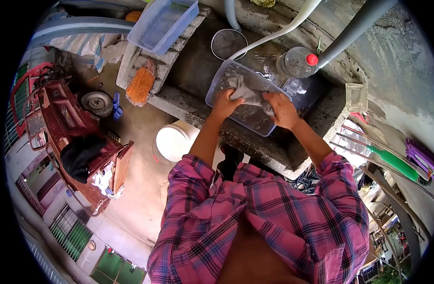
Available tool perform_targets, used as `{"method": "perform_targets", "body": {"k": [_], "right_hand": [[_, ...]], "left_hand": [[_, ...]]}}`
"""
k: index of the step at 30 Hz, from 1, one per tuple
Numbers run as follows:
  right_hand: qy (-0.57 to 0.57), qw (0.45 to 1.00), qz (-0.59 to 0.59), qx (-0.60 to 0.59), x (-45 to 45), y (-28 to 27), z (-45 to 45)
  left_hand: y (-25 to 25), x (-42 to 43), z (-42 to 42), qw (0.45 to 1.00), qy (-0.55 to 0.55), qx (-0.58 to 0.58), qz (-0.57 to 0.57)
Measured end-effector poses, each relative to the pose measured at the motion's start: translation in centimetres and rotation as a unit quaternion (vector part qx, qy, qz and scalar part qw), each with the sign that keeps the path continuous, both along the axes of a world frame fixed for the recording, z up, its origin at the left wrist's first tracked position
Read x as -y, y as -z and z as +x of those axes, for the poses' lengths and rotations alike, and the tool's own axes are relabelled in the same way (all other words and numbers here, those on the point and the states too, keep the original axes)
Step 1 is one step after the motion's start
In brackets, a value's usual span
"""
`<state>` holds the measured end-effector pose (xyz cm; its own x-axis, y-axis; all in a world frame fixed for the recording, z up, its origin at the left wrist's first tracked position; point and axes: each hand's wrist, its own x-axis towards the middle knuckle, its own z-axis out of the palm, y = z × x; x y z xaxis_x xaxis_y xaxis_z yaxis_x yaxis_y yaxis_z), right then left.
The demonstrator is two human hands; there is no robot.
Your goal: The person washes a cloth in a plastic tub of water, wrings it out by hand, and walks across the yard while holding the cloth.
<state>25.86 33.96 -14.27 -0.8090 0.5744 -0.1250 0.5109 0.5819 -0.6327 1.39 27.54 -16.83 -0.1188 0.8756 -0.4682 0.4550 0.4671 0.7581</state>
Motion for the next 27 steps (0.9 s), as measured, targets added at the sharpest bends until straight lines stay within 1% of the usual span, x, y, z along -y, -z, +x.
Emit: {"method": "perform_targets", "body": {"k": [1, 2, 5, 6, 7, 8, 9, 10, 11, 12, 13, 14, 15, 16, 17, 18, 19, 20, 21, 23, 24, 26, 27], "right_hand": [[-0.06, 0.998, 0.027, 0.018, 0.3, 0.4, 0.6], [-0.133, 0.989, 0.026, 0.06, 0.9, 1.4, 1.0], [-0.141, 0.988, 0.066, 0.026, 2.2, 5.7, 1.0], [-0.075, 0.991, 0.057, 0.091, 2.3, 7.0, 0.1], [0.036, 0.988, 0.027, 0.151, 2.5, 8.5, -1.3], [0.146, 0.967, -0.004, 0.208, 3.0, 10.7, -2.8], [0.253, 0.931, -0.033, 0.262, 3.7, 12.3, -4.2], [0.231, 0.911, -0.008, 0.341, 4.7, 12.9, -5.5], [0.119, 0.935, -0.004, 0.334, 5.1, 13.1, -5.5], [0.007, 0.947, 0.0, 0.322, 5.4, 13.3, -5.5], [-0.105, 0.946, 0.003, 0.306, 5.6, 13.6, -5.4], [-0.154, 0.948, 0.017, 0.278, 3.9, 12.6, -4.7], [-0.04, 0.962, -0.065, 0.263, 3.9, 12.0, -4.7], [0.075, 0.956, -0.142, 0.245, 3.6, 11.5, -4.9], [0.19, 0.932, -0.214, 0.222, 3.4, 11.3, -4.9], [0.272, 0.914, -0.237, 0.183, 3.7, 10.7, -5.7], [0.263, 0.927, -0.241, 0.114, 3.7, 10.2, -6.1], [0.253, 0.935, -0.244, 0.044, 3.5, 8.7, -6.4], [0.242, 0.938, -0.248, -0.024, 3.8, 6.8, -6.5], [0.202, 0.944, -0.224, -0.136, 4.2, 0.0, -6.8], [0.189, 0.938, -0.245, -0.155, 4.6, -3.2, -6.8], [0.163, 0.926, -0.275, -0.199, 6.2, -8.0, -7.0], [0.148, 0.921, -0.281, -0.226, 6.8, -9.1, -7.2]], "left_hand": [[0.0, 0.3, -1.1, 0.978, 0.126, -0.166, 0.001], [1.5, 1.5, -1.6, 0.959, 0.153, -0.236, -0.032], [3.1, 3.5, -1.4, 0.949, 0.114, -0.282, -0.082], [3.0, 3.7, -1.1, 0.958, 0.102, -0.257, -0.078], [3.0, 3.9, -0.6, 0.966, 0.09, -0.232, -0.074], [3.0, 4.1, -0.1, 0.973, 0.077, -0.206, -0.071], [3.3, 4.2, 0.5, 0.983, 0.063, -0.158, -0.075], [3.9, 4.3, 0.9, 0.989, 0.049, -0.111, -0.079], [4.0, 4.1, 1.3, 0.994, 0.035, -0.064, -0.081], [4.0, 4.0, 1.7, 0.995, 0.025, -0.053, -0.084], [4.0, 3.9, 2.0, 0.995, 0.016, -0.041, -0.088], [3.9, 4.2, 2.2, 0.995, 0.006, -0.027, -0.093], [4.6, 4.9, 2.1, 0.995, -0.024, -0.004, -0.095], [5.5, 5.1, 2.0, 0.994, -0.056, 0.02, -0.093], [6.1, 5.2, 2.0, 0.991, -0.087, 0.044, -0.089], [4.2, 4.5, 2.4, 0.97, -0.165, 0.098, -0.15], [2.3, 3.4, 2.8, 0.937, -0.24, 0.15, -0.206], [0.7, 2.2, 3.1, 0.892, -0.31, 0.201, -0.259], [0.3, 1.7, 3.2, 0.869, -0.338, 0.226, -0.281], [0.4, 0.5, 3.2, 0.814, -0.395, 0.277, -0.324], [1.5, 0.7, 2.6, 0.77, -0.404, 0.366, -0.33], [5.8, 1.3, 2.5, 0.72, -0.361, 0.549, -0.223], [5.3, 0.7, 2.7, 0.682, -0.331, 0.631, -0.164]]}}
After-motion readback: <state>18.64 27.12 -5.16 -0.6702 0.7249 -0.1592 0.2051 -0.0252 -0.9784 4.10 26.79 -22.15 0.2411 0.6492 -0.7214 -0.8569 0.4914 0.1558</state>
